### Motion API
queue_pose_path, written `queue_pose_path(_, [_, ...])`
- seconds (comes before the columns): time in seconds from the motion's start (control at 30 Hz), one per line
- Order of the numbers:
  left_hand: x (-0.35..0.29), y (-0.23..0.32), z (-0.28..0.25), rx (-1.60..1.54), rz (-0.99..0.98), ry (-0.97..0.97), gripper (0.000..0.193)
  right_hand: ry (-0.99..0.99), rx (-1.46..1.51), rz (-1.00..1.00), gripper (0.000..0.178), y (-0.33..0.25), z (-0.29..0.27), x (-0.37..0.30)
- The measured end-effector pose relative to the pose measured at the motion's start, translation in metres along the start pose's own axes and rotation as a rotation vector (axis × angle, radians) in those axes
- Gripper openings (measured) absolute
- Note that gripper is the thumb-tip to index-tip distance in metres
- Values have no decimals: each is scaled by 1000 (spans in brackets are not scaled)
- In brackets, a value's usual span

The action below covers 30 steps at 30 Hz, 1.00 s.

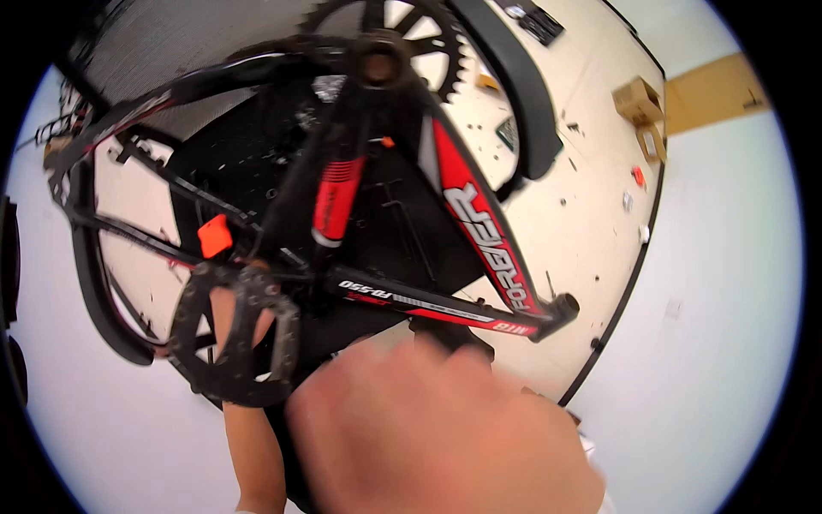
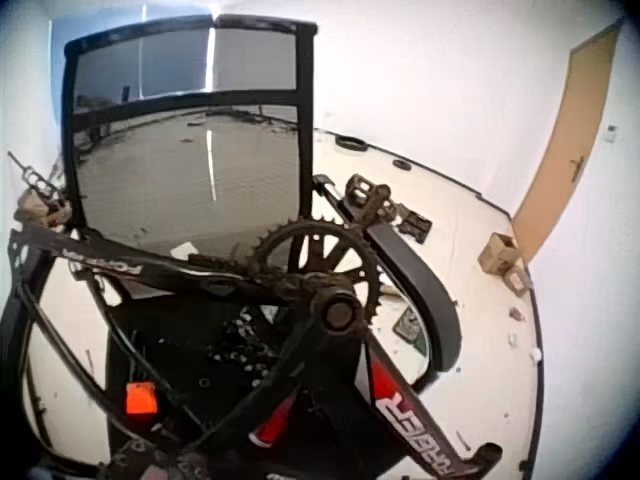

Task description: The person assembles a bicycle frame by inserting and tightening bolts into the bottom bracket area using an Allen key. They handle small hardware pieces and adjust components on the frame while seated.

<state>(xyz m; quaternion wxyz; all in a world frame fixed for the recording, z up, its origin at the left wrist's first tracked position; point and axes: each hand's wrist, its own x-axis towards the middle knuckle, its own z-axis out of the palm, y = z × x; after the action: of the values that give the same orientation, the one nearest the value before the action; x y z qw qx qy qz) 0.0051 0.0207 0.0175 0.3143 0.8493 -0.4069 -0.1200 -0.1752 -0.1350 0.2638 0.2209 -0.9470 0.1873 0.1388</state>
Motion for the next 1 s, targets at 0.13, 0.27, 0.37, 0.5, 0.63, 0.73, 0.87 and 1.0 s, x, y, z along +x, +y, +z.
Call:
queue_pose_path(0.13, [1, 36, -6, 67, -245, -156, 21, 269, -25, -101, 18, -12, 23, -37])
queue_pose_path(0.27, [-5, 47, -1, -136, -363, 18, 24, 380, 185, -142, 16, 1, 10, -44])
queue_pose_path(0.37, [4, 45, 3, 61, -4, 20, 21, 412, 254, -218, 17, 5, 27, -55])
queue_pose_path(0.5, [1, -1, -1, 65, -45, -48, 21, -78, 113, -386, 19, 16, 32, -33])
queue_pose_path(0.63, [1, 9, 1, 120, -124, 166, 15, -234, 330, -417, 30, 26, 86, -20])
queue_pose_path(0.73, [7, 7, -6, -115, -79, -15, 18, -292, 376, -366, 35, 28, 124, -3])
queue_pose_path(0.87, [0, 6, -9, -87, -219, -32, 20, -199, 378, -421, 33, 19, 157, 39])
queue_pose_path(1.0, [3, 8, -14, -217, -430, -83, 25, -272, 400, -381, 33, 12, 191, 81])
